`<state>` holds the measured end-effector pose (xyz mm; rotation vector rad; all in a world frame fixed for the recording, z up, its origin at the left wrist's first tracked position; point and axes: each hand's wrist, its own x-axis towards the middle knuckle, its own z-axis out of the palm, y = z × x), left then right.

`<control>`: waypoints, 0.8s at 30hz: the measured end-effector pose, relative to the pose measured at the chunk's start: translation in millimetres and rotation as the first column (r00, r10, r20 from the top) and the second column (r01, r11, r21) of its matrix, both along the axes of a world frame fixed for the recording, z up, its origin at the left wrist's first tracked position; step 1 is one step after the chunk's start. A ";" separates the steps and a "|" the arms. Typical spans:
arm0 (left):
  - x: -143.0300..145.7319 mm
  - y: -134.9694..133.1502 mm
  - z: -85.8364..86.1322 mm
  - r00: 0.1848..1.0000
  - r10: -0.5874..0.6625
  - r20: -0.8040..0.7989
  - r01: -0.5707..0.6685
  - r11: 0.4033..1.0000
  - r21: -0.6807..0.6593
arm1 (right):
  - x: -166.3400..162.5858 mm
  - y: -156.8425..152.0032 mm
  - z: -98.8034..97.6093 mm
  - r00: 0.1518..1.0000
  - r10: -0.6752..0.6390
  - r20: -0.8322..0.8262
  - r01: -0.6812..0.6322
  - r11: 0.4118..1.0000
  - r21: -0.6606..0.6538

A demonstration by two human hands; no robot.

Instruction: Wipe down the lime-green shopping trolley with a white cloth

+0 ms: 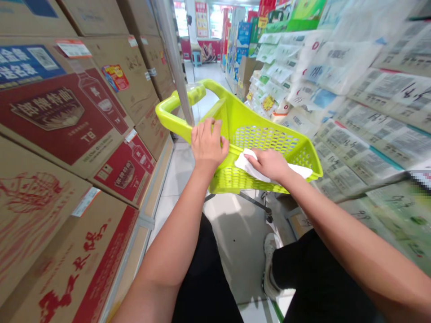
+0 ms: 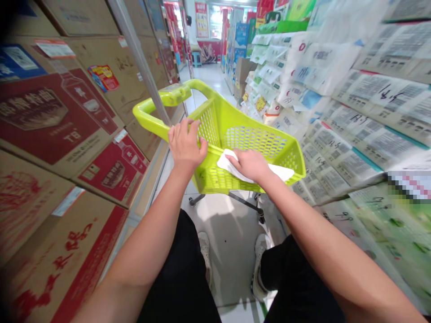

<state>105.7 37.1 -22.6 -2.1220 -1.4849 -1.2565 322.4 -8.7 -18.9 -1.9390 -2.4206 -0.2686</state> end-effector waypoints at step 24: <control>29.7 -13.8 -4.8 1.000 0.008 0.012 -0.008 0.998 0.059 | -35.4 7.4 19.1 0.964 -0.084 -0.252 0.072 0.996 -0.057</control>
